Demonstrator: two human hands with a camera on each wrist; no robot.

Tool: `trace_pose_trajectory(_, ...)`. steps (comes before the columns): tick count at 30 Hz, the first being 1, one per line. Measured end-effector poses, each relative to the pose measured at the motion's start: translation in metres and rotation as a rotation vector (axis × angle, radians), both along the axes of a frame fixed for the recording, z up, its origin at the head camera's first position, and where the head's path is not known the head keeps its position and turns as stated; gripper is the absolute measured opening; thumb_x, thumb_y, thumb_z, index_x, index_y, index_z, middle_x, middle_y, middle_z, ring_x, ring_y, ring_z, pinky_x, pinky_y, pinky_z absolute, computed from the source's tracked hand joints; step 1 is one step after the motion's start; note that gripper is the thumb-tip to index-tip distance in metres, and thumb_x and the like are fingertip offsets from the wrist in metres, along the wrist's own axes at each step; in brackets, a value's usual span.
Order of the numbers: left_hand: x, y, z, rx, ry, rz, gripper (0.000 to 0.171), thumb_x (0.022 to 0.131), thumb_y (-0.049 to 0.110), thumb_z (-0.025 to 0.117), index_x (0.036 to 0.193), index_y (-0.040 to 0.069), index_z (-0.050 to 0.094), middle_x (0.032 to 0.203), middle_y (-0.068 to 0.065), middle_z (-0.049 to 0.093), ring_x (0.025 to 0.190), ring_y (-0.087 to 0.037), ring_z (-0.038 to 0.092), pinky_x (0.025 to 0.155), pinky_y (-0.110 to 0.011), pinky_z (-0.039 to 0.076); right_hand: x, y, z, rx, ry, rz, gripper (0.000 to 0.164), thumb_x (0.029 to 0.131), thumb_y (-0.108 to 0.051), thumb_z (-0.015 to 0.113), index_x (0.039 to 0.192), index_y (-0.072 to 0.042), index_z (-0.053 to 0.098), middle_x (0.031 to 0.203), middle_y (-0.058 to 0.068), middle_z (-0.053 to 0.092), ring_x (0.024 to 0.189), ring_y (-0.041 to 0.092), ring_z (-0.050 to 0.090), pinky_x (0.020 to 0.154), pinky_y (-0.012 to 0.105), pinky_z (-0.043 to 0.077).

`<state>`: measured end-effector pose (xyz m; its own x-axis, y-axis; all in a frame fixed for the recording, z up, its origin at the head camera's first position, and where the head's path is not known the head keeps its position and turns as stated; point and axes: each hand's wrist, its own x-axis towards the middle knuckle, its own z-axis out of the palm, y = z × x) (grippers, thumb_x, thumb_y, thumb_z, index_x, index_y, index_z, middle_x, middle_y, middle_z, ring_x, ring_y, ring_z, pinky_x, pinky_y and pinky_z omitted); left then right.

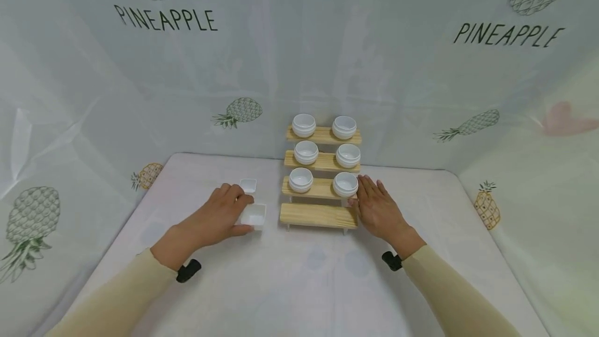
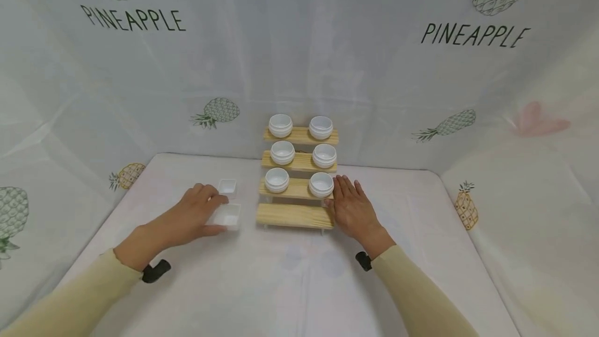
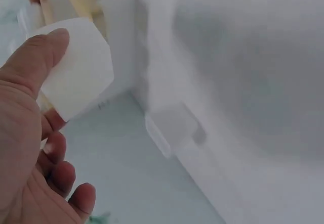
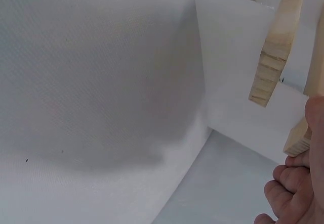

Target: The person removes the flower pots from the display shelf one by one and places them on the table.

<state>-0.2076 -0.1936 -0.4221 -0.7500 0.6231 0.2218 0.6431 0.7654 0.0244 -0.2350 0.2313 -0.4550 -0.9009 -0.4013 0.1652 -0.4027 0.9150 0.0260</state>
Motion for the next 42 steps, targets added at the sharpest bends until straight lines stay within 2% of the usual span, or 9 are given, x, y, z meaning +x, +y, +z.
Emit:
trace_pose_trajectory(5, -0.028, -0.036, 0.001, -0.01, -0.021, 0.104, 0.064, 0.084, 0.037, 0.09, 0.13, 0.001, 0.065, 0.112, -0.013, 0.057, 0.099, -0.028, 0.046, 0.084, -0.043, 0.039, 0.0, 0.002, 0.0, -0.003, -0.006, -0.007, 0.066, 0.115, -0.035, 0.041, 0.159, 0.013, 0.029, 0.166, 0.03, 0.033, 0.156, 0.045, 0.031, 0.127, 0.061, 0.023)
trace_pose_trajectory(9, -0.046, -0.06, -0.006, -0.025, -0.093, 0.191, 0.064, 0.085, 0.035, 0.09, 0.132, 0.0, 0.064, 0.113, -0.016, 0.056, 0.1, -0.031, 0.045, 0.081, -0.043, 0.036, -0.001, 0.001, -0.001, -0.003, -0.019, -0.005, 0.067, 0.115, -0.036, 0.041, 0.159, 0.013, 0.029, 0.166, 0.03, 0.032, 0.156, 0.045, 0.03, 0.127, 0.06, 0.022)
trace_pose_trajectory(13, -0.063, -0.073, -0.016, -0.035, -0.159, 0.249, 0.066, 0.088, 0.036, 0.087, 0.136, -0.001, 0.061, 0.116, -0.019, 0.055, 0.102, -0.034, 0.045, 0.083, -0.046, 0.037, -0.002, 0.0, -0.002, -0.004, -0.012, -0.006, 0.067, 0.114, -0.035, 0.042, 0.16, 0.012, 0.029, 0.167, 0.029, 0.032, 0.157, 0.044, 0.031, 0.127, 0.06, 0.022)
trace_pose_trajectory(18, -0.08, -0.079, -0.026, -0.027, -0.213, 0.304, 0.066, 0.089, 0.035, 0.086, 0.139, -0.001, 0.06, 0.119, -0.024, 0.055, 0.107, -0.039, 0.046, 0.086, -0.051, 0.039, -0.003, 0.0, -0.001, 0.005, -0.018, -0.014, 0.067, 0.114, -0.036, 0.041, 0.16, 0.011, 0.028, 0.167, 0.029, 0.032, 0.157, 0.044, 0.03, 0.127, 0.059, 0.022)
trace_pose_trajectory(27, -0.092, -0.071, -0.034, -0.01, -0.258, 0.324, 0.066, 0.09, 0.03, 0.086, 0.143, 0.002, 0.059, 0.121, -0.026, 0.056, 0.11, -0.042, 0.047, 0.089, -0.055, 0.041, -0.001, -0.001, 0.003, 0.018, -0.037, -0.025, 0.068, 0.114, -0.037, 0.04, 0.16, 0.012, 0.028, 0.167, 0.029, 0.031, 0.158, 0.043, 0.029, 0.128, 0.059, 0.021)
trace_pose_trajectory(33, -0.094, -0.067, -0.033, -0.004, -0.292, 0.362, 0.066, 0.091, 0.029, 0.085, 0.145, 0.003, 0.058, 0.124, -0.025, 0.055, 0.112, -0.04, 0.045, 0.097, -0.056, 0.039, 0.0, -0.003, 0.003, 0.028, -0.023, -0.023, 0.069, 0.114, -0.038, 0.042, 0.16, 0.012, 0.028, 0.167, 0.029, 0.032, 0.157, 0.043, 0.029, 0.127, 0.059, 0.022)
trace_pose_trajectory(42, -0.097, -0.063, -0.033, -0.034, -0.289, 0.365, 0.067, 0.092, 0.028, 0.084, 0.148, 0.004, 0.056, 0.126, -0.023, 0.054, 0.113, -0.039, 0.044, 0.098, -0.055, 0.039, 0.0, -0.003, 0.002, 0.026, 0.006, -0.016, 0.069, 0.114, -0.039, 0.043, 0.159, 0.012, 0.03, 0.166, 0.029, 0.035, 0.156, 0.043, 0.032, 0.127, 0.059, 0.024)
